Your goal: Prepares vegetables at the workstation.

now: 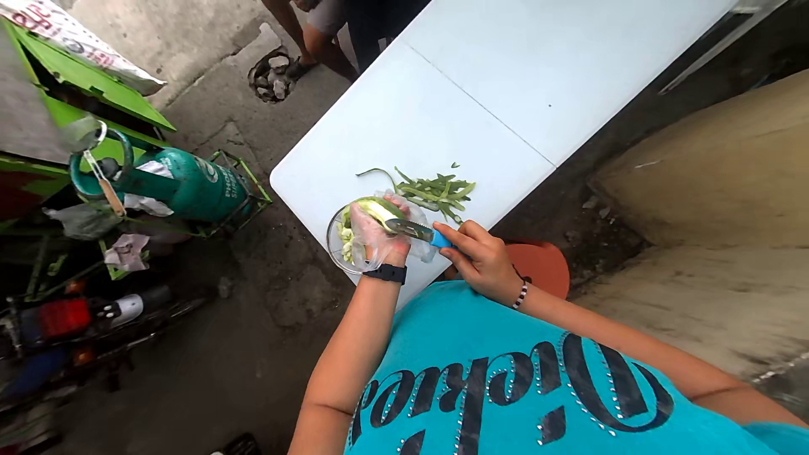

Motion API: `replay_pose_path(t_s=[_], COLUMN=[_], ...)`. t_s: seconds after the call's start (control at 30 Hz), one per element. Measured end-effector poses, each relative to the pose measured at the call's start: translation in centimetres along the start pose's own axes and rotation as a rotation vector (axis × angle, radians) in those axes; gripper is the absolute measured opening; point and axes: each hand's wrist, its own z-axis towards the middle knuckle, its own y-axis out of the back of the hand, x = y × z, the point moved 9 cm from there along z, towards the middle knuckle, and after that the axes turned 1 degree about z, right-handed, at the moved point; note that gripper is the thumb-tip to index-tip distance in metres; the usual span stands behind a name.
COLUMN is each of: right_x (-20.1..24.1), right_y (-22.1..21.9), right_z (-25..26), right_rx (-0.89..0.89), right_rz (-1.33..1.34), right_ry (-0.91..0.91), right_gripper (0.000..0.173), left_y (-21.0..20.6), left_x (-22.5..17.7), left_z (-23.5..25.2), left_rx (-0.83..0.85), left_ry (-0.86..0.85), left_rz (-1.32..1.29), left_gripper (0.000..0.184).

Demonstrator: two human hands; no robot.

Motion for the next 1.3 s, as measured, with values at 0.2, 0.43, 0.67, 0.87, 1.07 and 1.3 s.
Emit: replay_pose_path(t_s=[0.2, 0.43, 0.67, 0.87, 1.07, 1.3], right_x=[0.2, -0.1, -0.7, -0.4, -0.5, -1.6], right_y=[-0.3, -0.4, 0.4, 0.3, 0.0, 0.0], right_z=[0.1, 0.6, 1.1, 0.4, 0.6, 1.5], right_rx=[0.006, 0.04, 0.15, 0.177, 0.17, 0.168], right_rz=[-0.036, -0.048, -0.031, -0.012, -0.044, -0.085], right_ry=[0.011, -0.01, -0.017, -0.007, -0.011, -0.051], right_gripper=[0.038, 0.038, 0.038, 0.038, 0.038, 0.039], left_y=[0.3, 1.2, 1.6, 1.3, 1.4, 1.7], left_x=[0.0, 1.1, 0.8, 0.5, 1.0, 1.1], left_z=[0.2, -0.1, -0.2, 0.2, 0.7, -0.2], left_rx=[-0.029, 0.107, 0.143, 0.136, 0.16, 0.119], left_ry=[0.016, 0.042, 0.027, 0.081, 0.109, 0.045], left_rz=[-0.002, 0.045, 0.206, 0.204, 0.182, 0.351], left_gripper=[0.054, 0.059, 0.063, 0.069, 0.069, 0.06])
